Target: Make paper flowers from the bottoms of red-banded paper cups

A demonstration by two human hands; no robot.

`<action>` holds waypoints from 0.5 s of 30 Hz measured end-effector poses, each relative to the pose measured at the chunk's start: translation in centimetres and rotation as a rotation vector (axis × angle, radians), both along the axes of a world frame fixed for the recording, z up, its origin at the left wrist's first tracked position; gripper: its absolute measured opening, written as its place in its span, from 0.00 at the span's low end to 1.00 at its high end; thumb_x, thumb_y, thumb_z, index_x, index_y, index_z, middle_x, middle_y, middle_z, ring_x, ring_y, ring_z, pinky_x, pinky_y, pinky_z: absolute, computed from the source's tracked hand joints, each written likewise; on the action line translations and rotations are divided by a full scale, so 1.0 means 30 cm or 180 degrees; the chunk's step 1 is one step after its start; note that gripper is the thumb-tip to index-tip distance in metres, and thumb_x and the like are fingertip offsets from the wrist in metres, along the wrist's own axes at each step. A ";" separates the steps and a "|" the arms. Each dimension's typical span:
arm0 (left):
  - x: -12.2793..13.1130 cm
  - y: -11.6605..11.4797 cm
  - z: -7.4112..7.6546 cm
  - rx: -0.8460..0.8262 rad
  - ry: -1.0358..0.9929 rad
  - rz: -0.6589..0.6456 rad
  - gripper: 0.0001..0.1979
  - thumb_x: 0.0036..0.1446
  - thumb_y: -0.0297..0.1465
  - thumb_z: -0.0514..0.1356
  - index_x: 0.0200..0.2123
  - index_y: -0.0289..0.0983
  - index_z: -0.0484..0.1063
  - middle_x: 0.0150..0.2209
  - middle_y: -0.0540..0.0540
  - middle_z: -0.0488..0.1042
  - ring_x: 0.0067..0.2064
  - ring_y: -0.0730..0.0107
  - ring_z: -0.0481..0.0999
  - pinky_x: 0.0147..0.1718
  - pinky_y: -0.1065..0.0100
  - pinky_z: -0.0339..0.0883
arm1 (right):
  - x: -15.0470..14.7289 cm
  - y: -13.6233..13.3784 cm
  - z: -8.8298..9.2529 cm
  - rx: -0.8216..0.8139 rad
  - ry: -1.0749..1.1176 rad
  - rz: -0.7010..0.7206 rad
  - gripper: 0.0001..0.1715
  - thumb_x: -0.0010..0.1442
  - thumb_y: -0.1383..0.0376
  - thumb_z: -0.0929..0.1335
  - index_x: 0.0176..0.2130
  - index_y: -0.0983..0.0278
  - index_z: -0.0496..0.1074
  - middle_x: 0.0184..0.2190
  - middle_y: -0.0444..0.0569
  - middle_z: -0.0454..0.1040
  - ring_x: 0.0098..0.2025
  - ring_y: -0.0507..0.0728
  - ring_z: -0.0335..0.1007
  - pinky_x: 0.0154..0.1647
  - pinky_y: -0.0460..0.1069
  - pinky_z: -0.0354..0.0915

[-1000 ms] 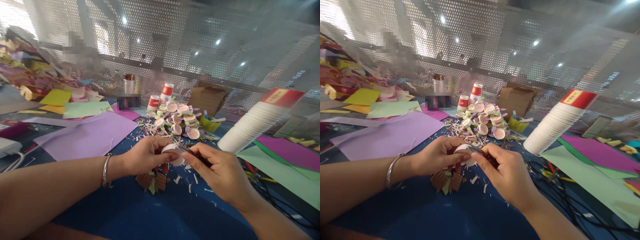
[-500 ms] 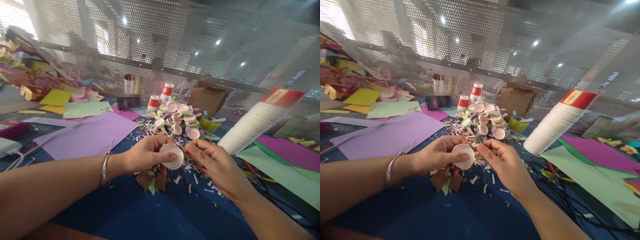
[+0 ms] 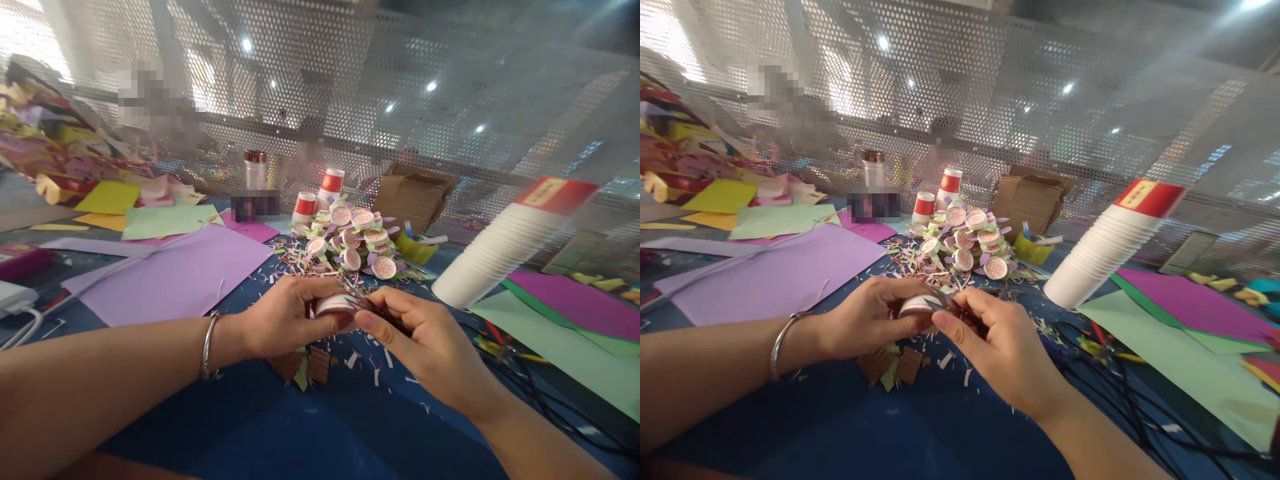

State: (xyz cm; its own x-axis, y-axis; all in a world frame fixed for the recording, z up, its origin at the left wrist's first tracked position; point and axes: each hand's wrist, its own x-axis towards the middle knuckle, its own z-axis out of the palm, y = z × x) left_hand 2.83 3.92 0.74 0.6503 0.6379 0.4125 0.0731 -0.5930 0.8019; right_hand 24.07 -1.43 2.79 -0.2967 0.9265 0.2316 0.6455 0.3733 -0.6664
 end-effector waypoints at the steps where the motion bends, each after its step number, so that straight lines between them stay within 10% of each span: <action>1: -0.001 -0.002 0.002 0.0125 0.0040 0.0065 0.07 0.62 0.31 0.61 0.38 0.34 0.77 0.29 0.52 0.71 0.30 0.78 0.66 0.29 0.74 0.61 | -0.001 -0.001 0.001 0.0042 -0.0027 0.0002 0.23 0.69 0.47 0.65 0.31 0.61 0.67 0.23 0.39 0.59 0.26 0.51 0.53 0.25 0.48 0.53; 15: -0.002 -0.007 -0.005 0.0497 0.0119 0.0240 0.07 0.62 0.31 0.61 0.35 0.34 0.76 0.25 0.54 0.68 0.27 0.78 0.63 0.27 0.73 0.59 | -0.005 -0.015 0.005 0.0379 -0.0210 0.0094 0.24 0.70 0.52 0.65 0.27 0.61 0.63 0.21 0.38 0.56 0.23 0.50 0.52 0.23 0.48 0.51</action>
State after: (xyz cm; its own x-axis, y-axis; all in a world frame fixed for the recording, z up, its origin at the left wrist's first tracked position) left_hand 2.77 3.73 0.58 0.6197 0.6155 0.4869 0.1501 -0.7019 0.6963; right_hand 23.93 -1.89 2.95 -0.3417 0.8842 0.3183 0.6740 0.4667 -0.5727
